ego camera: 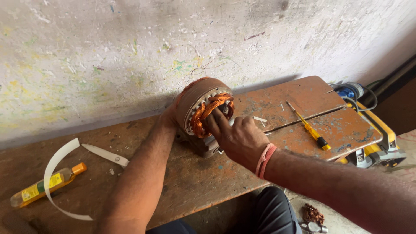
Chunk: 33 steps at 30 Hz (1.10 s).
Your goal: The person winds copper wire into the slots of a motor stator, using a screwdriver to push the wire into place. They rotate the stator and continue inserting wire into adjacent slots.
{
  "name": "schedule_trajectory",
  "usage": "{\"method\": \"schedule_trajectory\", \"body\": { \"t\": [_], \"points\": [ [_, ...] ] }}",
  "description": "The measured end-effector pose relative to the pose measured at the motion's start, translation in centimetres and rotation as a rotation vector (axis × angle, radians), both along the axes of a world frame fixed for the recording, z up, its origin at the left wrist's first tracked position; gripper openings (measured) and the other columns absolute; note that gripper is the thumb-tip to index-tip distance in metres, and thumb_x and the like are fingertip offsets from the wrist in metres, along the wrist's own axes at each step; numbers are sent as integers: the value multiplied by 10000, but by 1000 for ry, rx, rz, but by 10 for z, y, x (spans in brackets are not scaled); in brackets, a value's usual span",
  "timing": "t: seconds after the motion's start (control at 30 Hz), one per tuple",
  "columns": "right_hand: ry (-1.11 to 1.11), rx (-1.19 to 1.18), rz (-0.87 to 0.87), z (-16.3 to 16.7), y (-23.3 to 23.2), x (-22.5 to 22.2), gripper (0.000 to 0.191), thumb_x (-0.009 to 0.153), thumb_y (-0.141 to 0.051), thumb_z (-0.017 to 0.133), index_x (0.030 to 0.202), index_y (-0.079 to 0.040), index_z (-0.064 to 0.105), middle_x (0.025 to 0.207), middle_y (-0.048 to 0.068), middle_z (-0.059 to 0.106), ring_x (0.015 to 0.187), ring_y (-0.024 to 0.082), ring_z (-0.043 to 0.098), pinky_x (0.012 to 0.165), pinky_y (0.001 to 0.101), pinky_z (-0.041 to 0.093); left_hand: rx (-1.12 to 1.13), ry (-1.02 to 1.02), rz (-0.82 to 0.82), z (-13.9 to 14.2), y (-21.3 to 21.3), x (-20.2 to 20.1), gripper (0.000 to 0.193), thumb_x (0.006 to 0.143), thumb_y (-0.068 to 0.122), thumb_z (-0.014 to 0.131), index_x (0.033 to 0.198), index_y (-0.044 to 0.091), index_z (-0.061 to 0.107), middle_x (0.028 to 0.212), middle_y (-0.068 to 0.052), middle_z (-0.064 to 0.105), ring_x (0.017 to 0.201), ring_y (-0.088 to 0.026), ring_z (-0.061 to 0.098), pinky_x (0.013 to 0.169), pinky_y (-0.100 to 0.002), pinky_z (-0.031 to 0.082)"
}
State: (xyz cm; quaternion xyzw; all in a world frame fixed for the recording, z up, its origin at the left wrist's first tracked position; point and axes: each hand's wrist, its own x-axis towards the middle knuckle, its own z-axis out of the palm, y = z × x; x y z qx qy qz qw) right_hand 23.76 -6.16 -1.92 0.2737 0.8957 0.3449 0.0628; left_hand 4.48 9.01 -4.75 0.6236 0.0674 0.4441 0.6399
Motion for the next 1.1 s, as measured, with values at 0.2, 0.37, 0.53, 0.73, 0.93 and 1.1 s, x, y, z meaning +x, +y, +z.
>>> {"method": "schedule_trajectory", "body": {
  "t": [0.2, 0.37, 0.53, 0.73, 0.93, 1.1],
  "points": [
    [36, -200, -38, 2, 3, 8, 725, 931, -233, 603, 1563, -23, 316, 1603, 304, 351, 661, 266, 673, 537, 408, 584, 39, 4, -22, 14, 9, 5, 426, 1098, 237, 551, 1435, -23, 550, 1329, -221, 656, 1216, -300, 642, 1090, -466, 548],
    [89, -173, 12, -1, 2, 9, 757, 895, -275, 630, 1555, -35, 348, 1586, 292, 363, 770, 303, 686, 600, 423, 585, 46, 8, -15, 16, 5, 0, 429, 1104, 242, 547, 1441, -23, 546, 1334, -222, 654, 1223, -301, 640, 1097, -468, 547],
    [122, -160, 18, -4, 0, 10, 750, 875, -261, 643, 1520, -18, 348, 1601, 262, 369, 733, 268, 681, 619, 418, 577, 53, 10, -28, 17, 4, 5, 432, 1109, 246, 542, 1447, -22, 541, 1340, -222, 652, 1230, -303, 638, 1103, -470, 545],
    [258, -381, -26, -6, 6, 17, 727, 947, -308, 610, 1571, -59, 331, 1609, 225, 364, 808, 311, 683, 667, 435, 600, 57, 5, -35, 14, 2, 4, 436, 1116, 252, 537, 1455, -22, 536, 1346, -223, 649, 1238, -304, 636, 1111, -472, 543],
    [541, -289, 337, -20, 15, 33, 802, 866, -347, 740, 1489, 29, 402, 1513, 256, 487, 1090, 340, 694, 860, 484, 598, 42, -24, 13, -2, -14, -14, 440, 1122, 258, 532, 1462, -21, 531, 1352, -224, 646, 1246, -305, 634, 1119, -474, 541],
    [846, -287, 488, -43, 19, 30, 726, 870, -364, 786, 1418, 23, 508, 1428, 234, 560, 1177, 372, 671, 923, 477, 595, -5, -39, 104, -30, -44, -49, 443, 1128, 262, 528, 1468, -21, 527, 1358, -224, 644, 1252, -307, 632, 1125, -476, 540]
  ]
}}
